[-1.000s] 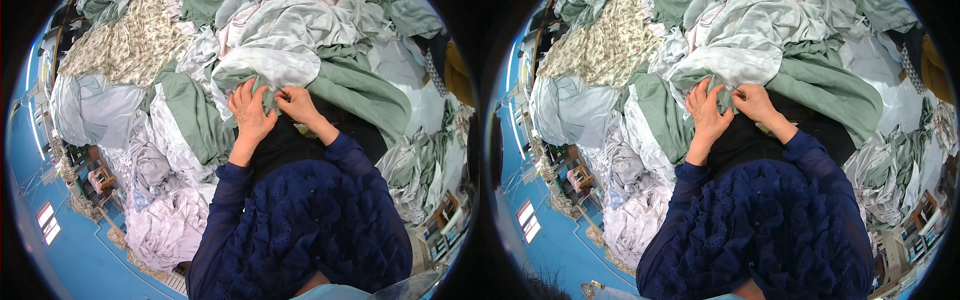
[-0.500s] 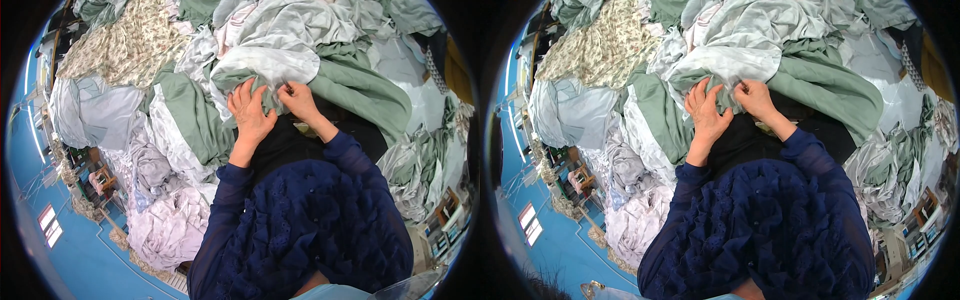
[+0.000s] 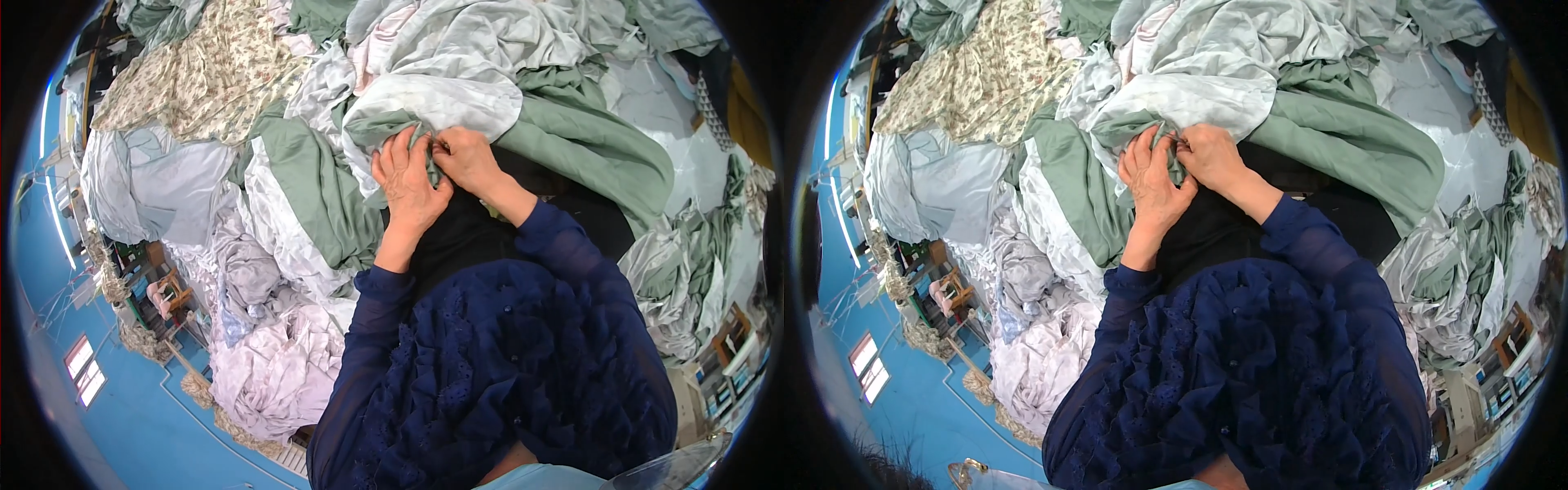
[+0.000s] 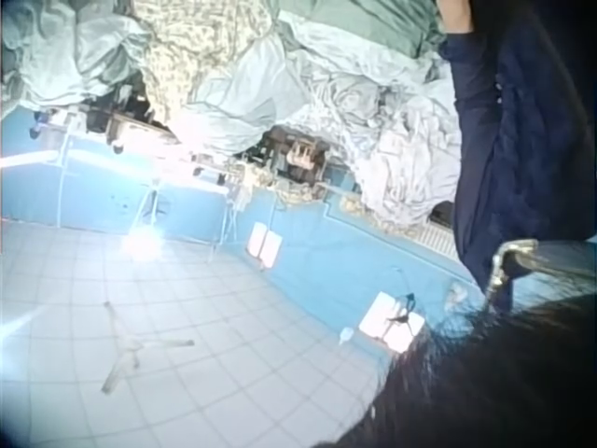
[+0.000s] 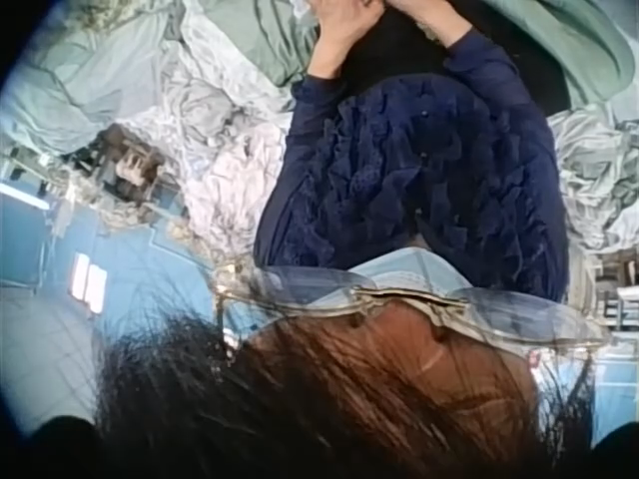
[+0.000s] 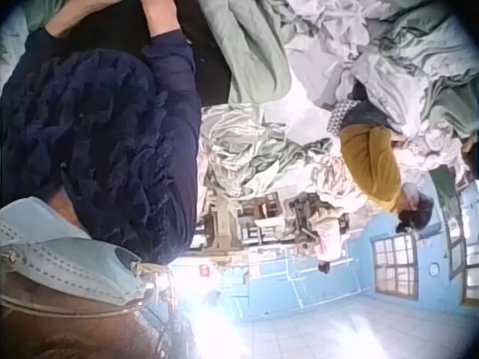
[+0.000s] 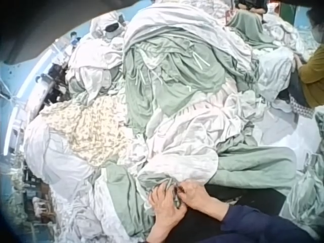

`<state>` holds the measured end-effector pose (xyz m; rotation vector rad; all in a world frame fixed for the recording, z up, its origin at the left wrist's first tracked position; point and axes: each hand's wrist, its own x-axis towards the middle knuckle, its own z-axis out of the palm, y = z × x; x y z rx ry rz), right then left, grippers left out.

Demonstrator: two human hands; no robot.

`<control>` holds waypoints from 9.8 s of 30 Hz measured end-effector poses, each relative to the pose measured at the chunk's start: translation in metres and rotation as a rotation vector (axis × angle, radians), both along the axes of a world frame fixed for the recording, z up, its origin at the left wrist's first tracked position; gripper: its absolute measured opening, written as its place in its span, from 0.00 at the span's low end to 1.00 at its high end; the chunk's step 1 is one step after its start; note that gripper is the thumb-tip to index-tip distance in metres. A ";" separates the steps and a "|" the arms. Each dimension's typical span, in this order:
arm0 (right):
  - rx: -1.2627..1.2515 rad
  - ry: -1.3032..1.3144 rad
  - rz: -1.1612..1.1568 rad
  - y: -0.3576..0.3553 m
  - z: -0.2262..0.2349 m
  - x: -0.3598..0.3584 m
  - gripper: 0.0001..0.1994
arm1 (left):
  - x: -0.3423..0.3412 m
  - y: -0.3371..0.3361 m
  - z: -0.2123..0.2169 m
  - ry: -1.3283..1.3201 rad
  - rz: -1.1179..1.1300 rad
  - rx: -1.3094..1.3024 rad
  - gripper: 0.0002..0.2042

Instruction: The recorder is inspecting fabric pieces and using snips to trim loose threads in a factory setting.

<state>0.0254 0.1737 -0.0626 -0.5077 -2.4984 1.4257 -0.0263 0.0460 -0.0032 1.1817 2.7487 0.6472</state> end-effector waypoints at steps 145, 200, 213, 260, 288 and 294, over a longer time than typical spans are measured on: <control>-0.406 -0.103 0.079 0.054 0.065 0.110 0.08 | 0.066 -0.010 0.020 -1.518 0.524 0.952 0.17; -0.030 -0.228 -0.050 0.037 0.129 0.143 0.16 | 0.081 -0.002 0.017 -1.458 0.424 0.850 0.10; 0.065 -0.025 -0.005 0.027 0.109 0.129 0.14 | 0.089 0.004 0.011 -1.489 0.352 0.856 0.09; 0.076 -0.021 0.064 0.036 0.098 0.134 0.14 | 0.089 0.005 0.003 -1.559 0.324 0.797 0.08; -0.207 0.091 -0.024 0.038 0.085 0.137 0.09 | 0.091 0.009 0.011 -1.533 0.289 0.775 0.07; -0.375 -0.005 -0.118 0.039 0.100 0.132 0.13 | 0.093 0.002 -0.001 -1.383 0.222 0.722 0.06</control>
